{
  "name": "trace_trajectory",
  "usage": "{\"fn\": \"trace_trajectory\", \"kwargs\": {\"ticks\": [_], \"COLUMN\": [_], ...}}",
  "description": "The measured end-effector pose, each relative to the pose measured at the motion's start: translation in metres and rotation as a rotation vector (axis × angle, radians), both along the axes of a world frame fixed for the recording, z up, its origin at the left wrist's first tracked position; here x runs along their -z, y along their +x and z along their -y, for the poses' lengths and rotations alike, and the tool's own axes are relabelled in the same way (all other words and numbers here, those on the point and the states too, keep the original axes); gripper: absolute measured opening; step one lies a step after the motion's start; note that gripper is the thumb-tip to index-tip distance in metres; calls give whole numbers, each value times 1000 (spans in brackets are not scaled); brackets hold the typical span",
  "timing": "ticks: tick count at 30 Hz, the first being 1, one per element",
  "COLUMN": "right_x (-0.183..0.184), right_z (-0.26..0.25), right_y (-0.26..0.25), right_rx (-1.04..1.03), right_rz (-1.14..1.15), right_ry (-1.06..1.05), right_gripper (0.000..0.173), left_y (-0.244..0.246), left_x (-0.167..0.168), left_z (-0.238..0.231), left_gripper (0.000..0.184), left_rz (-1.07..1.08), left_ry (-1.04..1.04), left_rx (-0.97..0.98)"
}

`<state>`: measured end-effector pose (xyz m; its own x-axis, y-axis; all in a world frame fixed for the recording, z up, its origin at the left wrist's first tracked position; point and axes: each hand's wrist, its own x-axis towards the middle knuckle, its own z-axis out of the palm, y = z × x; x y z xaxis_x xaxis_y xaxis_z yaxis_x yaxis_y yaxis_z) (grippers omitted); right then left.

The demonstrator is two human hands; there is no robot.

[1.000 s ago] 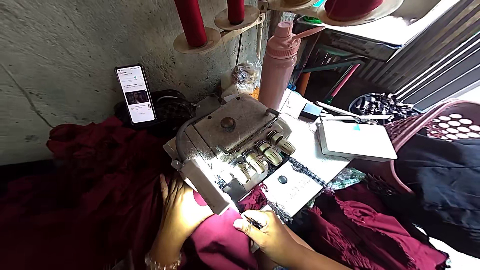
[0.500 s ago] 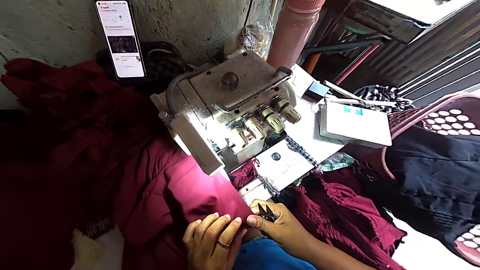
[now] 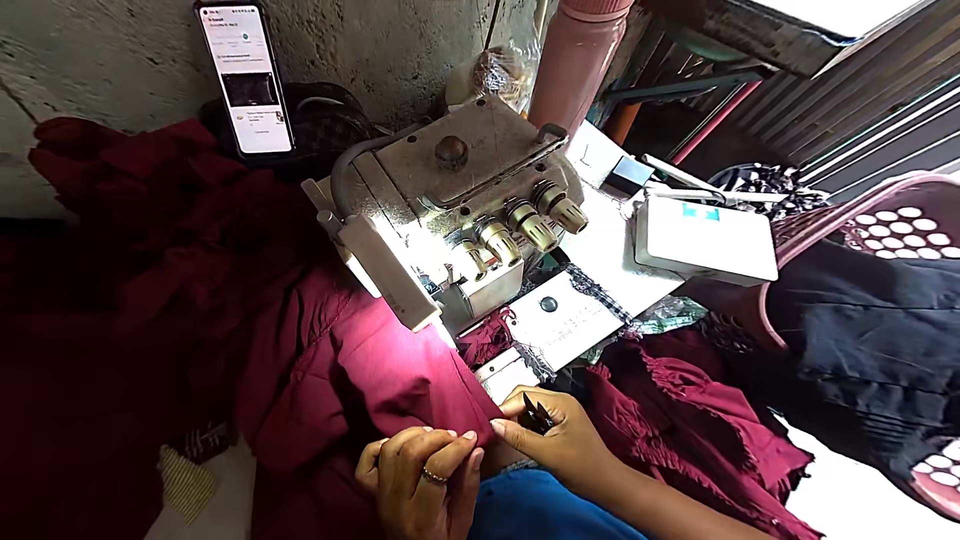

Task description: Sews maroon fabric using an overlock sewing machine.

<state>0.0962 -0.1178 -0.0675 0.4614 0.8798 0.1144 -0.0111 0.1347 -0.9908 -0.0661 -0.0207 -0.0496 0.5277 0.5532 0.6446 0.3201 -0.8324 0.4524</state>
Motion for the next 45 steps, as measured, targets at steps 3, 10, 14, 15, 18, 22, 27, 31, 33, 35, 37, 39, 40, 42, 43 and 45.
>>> {"fn": "trace_trajectory", "kwargs": {"ticks": [3, 10, 14, 15, 18, 22, 27, 31, 33, 35, 37, 39, 40, 42, 43, 45], "right_x": [3, 1, 1, 1, 0, 1, 2, 9, 13, 13, 10, 6, 5, 4, 4, 3], "right_z": [1, 1, -2, -2, -1, 0, 1, -1, -1, -1, 0, 1, 1, 2, 3, 3], "right_y": [-3, -1, -2, -2, -1, -2, -2, -2, -1, -2, -2, -2, -2, -1, 0, 1], "right_rx": [4, -44, -9, -5, -23, -7, 29, 92, 117, 109, 72, 40, 30, 9, -1, -13], "right_rz": [109, 108, 176, 192, 169, 105, 176, 339, 405, 397, 333, 272, 241, 182, 165, 161], "right_ry": [87, 136, 140, 134, 112, 74, 55, 55, 53, 69, 103, 116, 114, 101, 95, 89], "right_gripper": [9, 19, 23, 22, 22, 20, 15, 15, 15, 14, 15, 15, 15, 15, 15, 15], "left_y": [4, 4, 4, 3, -1, -3, -2, 2, 4, 7, 10, 11, 11, 10, 10, 10], "left_x": [3, 6, 7, 7, 5, -2, -13, -17, -22, -24, -20, -15, -13, -11, -10, -8], "left_z": [2, 3, 2, 1, -2, -4, 1, 2, 2, 4, 5, 6, 6, 6, 6, 6], "left_gripper": [19, 20, 17, 17, 18, 17, 18, 17, 17, 18, 19, 20, 20, 19, 19, 18], "left_rz": [-48, -89, -91, -75, -26, 16, -23, -33, -47, -97, -154, -193, -203, -210, -210, -196], "left_ry": [67, 145, 145, 103, -123, -275, -130, -63, -35, 14, 72, 97, 102, 113, 117, 119], "left_rx": [-25, -52, -43, -25, 46, 71, 30, -10, -30, -59, -86, -101, -105, -108, -109, -106]}}
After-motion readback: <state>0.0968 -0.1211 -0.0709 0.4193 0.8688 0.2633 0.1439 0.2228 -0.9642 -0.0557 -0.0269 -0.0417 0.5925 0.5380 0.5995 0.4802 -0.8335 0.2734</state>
